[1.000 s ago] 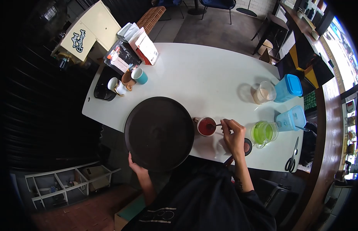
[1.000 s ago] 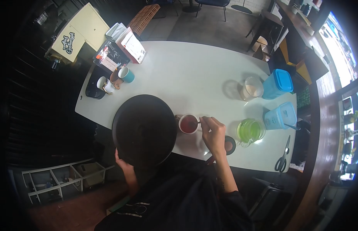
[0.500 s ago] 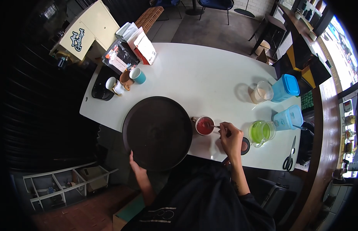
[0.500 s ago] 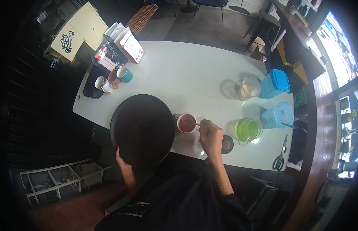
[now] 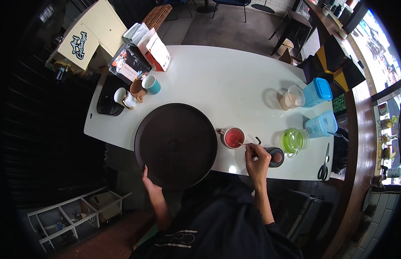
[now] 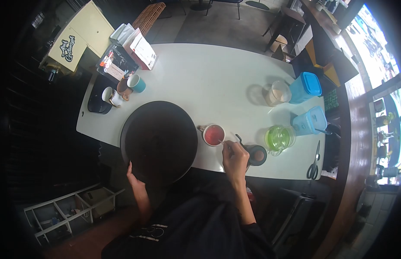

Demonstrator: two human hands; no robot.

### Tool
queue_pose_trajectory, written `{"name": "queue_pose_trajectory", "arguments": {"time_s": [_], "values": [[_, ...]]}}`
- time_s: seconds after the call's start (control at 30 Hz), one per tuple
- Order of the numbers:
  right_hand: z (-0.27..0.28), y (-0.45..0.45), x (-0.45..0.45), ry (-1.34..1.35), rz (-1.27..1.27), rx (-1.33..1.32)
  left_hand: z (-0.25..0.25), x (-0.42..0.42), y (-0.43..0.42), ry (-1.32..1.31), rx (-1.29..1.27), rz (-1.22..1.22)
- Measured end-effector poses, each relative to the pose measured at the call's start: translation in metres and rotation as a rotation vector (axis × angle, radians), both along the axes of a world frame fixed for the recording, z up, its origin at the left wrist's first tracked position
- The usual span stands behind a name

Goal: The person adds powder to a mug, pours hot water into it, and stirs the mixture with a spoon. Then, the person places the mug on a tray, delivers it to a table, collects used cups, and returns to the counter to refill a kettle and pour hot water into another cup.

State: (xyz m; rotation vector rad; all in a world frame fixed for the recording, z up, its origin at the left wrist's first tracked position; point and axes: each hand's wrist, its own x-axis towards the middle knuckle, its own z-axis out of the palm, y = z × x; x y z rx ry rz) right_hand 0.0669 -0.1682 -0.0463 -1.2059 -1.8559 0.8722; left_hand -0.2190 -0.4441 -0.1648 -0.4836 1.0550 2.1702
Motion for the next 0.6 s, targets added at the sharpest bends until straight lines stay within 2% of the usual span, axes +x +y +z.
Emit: {"name": "queue_pose_trajectory", "arguments": {"time_s": [0.07,0.13,0.27,0.37,0.47,0.6], "values": [[0.0,-0.003,-0.007,-0.017,0.0,-0.014,0.005,-0.015,0.003,-0.021,-0.009,-0.029],[0.002,-0.008,-0.015,-0.034,-0.113,0.024,0.01,-0.03,0.005,-0.033,-0.107,-0.051],[0.008,-0.019,-0.023,-0.127,-0.22,0.052,-0.024,-0.066,-0.007,-0.072,-0.138,-0.186],[-0.002,-0.031,-0.032,-0.085,-0.252,0.013,-0.041,-0.083,-0.001,0.055,-0.172,-0.251],[-0.011,-0.046,-0.037,-0.004,-0.3,-0.041,0.011,-0.081,0.008,0.169,-0.239,-0.3],[-0.028,-0.053,-0.036,0.074,-0.393,-0.062,-0.008,-0.086,0.013,0.226,-0.236,-0.315]]}}
